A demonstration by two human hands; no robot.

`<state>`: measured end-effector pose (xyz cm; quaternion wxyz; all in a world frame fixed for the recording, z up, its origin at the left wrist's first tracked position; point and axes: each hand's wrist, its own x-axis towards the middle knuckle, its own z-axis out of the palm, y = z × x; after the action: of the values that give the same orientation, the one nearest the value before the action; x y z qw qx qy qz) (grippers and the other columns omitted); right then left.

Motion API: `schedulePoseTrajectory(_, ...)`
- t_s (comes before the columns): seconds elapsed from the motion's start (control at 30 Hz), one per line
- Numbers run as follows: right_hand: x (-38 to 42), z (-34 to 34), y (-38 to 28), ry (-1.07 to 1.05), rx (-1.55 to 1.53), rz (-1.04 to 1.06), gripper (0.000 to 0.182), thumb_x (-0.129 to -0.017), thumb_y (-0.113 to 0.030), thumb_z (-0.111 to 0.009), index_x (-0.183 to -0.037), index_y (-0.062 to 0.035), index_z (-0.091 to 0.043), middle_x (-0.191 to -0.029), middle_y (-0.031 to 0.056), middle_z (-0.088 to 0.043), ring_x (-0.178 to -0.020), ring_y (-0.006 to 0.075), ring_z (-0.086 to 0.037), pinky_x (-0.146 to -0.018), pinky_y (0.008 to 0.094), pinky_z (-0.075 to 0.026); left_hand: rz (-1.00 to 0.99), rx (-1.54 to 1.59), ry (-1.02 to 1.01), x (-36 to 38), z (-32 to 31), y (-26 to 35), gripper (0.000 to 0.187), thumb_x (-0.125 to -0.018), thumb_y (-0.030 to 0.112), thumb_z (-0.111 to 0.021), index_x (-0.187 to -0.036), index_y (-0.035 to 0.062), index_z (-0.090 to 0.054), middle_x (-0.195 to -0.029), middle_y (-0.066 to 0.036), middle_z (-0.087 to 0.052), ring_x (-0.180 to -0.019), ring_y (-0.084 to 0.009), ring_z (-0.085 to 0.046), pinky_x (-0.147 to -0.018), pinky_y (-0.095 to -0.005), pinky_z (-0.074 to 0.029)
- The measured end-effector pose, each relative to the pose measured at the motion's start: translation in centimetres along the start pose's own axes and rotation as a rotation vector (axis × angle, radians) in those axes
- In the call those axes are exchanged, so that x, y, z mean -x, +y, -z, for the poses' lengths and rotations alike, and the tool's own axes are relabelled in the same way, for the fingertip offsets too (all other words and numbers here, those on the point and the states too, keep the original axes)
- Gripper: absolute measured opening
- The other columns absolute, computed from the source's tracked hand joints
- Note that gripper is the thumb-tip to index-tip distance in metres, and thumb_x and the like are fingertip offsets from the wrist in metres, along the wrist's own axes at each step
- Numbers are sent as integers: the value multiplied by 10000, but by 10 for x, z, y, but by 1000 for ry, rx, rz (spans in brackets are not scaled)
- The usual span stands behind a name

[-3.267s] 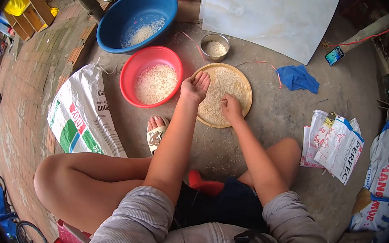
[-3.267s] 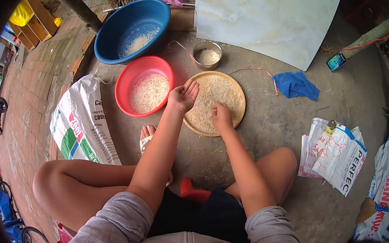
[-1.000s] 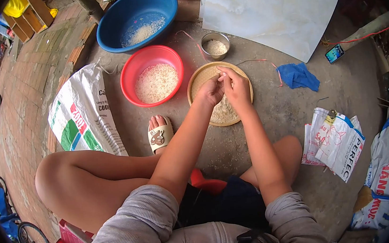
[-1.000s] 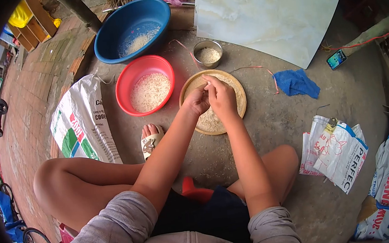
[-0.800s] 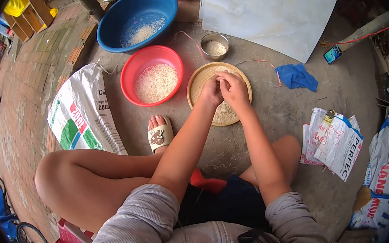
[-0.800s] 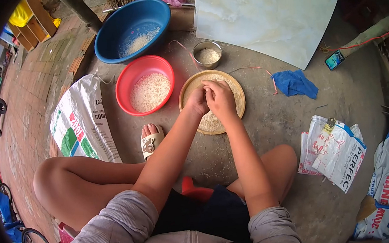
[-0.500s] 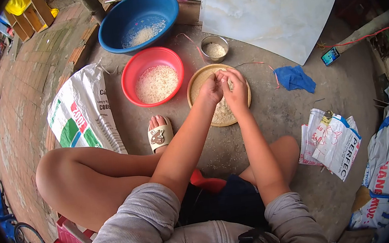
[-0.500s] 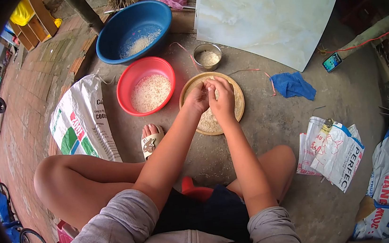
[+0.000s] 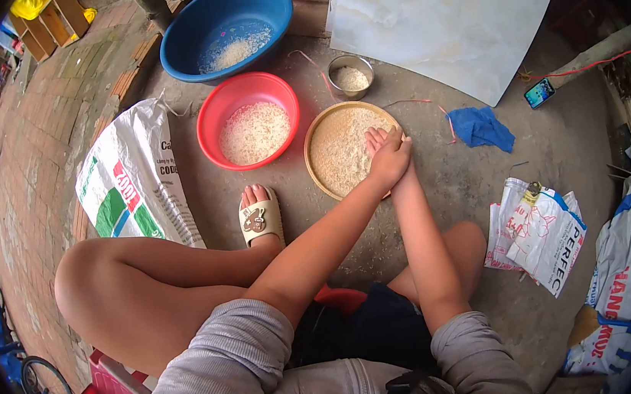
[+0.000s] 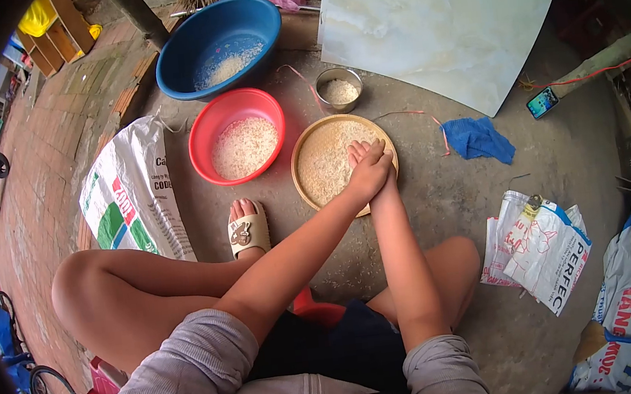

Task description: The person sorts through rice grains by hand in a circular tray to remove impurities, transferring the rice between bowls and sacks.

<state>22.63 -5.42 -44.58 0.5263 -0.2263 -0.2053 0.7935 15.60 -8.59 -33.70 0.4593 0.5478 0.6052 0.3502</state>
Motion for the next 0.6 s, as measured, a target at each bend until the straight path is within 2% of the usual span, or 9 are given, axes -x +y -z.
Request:
schedulePoseTrajectory(0.03, -5, 24, 6, -67, 1, 5, 621, -925, -415, -237, -1376, 5, -163, -1444, 196, -158, -1355, 298, -115, -1106, 390, -64, 15, 12, -8, -3, -4, -8, 559, -906, 394, -354, -1344, 48, -352, -1439, -150, -240, -1362, -297, -96, -1088, -385, 6)
schedulePoseTrajectory(0.07, -2, 8, 6, -65, 1, 3, 621, -925, -415, -237, -1376, 5, -163, -1444, 196, -158, -1355, 298, -115, -1106, 390, -64, 17, 13, -9, -3, -4, -11, 559, -906, 394, -354, -1344, 48, -352, -1439, -150, -240, -1362, -297, -96, -1088, -385, 6)
schedulePoseTrajectory(0.13, 9, -47, 3, 270, -88, -26, 599, -938, -393, -223, -1385, -2, -149, -1450, 176, -161, -1357, 303, -101, -1108, 385, -49, 27, 46, -38, -3, 2, -19, 564, -917, 404, -317, -1359, 53, -324, -1442, -134, -240, -1365, -266, -103, -1090, -387, 5)
schedulePoseTrajectory(0.27, 11, -84, -3, 265, -240, -133, 517, -956, -317, -253, -1396, -57, -179, -1443, 156, -191, -1355, 250, -125, -1106, 384, -56, 58, -163, 28, -5, 21, -23, 542, -930, 411, -274, -1379, 110, -302, -1458, -55, -226, -1365, -231, -121, -1084, -450, 14)
schedulePoseTrajectory(0.3, 8, -84, 0, 221, -246, -178, 475, -958, -268, -270, -1373, -39, -242, -1422, 158, -244, -1329, 231, -208, -1096, 376, -150, 41, -221, 74, -6, 23, -29, 518, -931, 399, -278, -1374, 134, -318, -1459, -30, -229, -1361, -223, -144, -1077, -485, 13)
schedulePoseTrajectory(0.33, 8, -82, 1, 224, -246, -180, 475, -958, -268, -270, -1373, -39, -242, -1422, 158, -244, -1329, 231, -208, -1096, 376, -150, 44, -219, 73, -9, 27, -36, 518, -931, 399, -278, -1374, 134, -318, -1459, -30, -229, -1361, -223, -144, -1077, -485, 13)
schedulePoseTrajectory(0.4, 11, -83, 7, 200, -20, -291, 479, -974, -281, -253, -1367, -9, -223, -1402, 153, -276, -1286, 237, -295, -1062, 351, -258, 10, -425, 228, -12, 34, -50, 500, -932, 383, -289, -1362, 134, -342, -1454, -38, -239, -1356, -223, -164, -1079, -488, 4)
schedulePoseTrajectory(0.43, 10, -86, 11, 242, -22, -320, 470, -977, -279, -249, -1338, 20, -268, -1360, 153, -345, -1223, 223, -386, -1017, 341, -333, 5, -511, 294, -13, 36, -57, 484, -933, 367, -294, -1352, 133, -358, -1443, -45, -264, -1348, -236, -188, -1080, -491, -17)
schedulePoseTrajectory(0.6, 10, -88, 32, 357, 18, -383, 417, -965, -219, -268, -1291, 26, -354, -1303, 160, -419, -1176, 217, -440, -995, 337, -365, 55, -616, 371, -15, 44, -86, 464, -937, 345, -292, -1327, 118, -394, -1392, -79, -354, -1312, -273, -269, -1076, -493, -96)
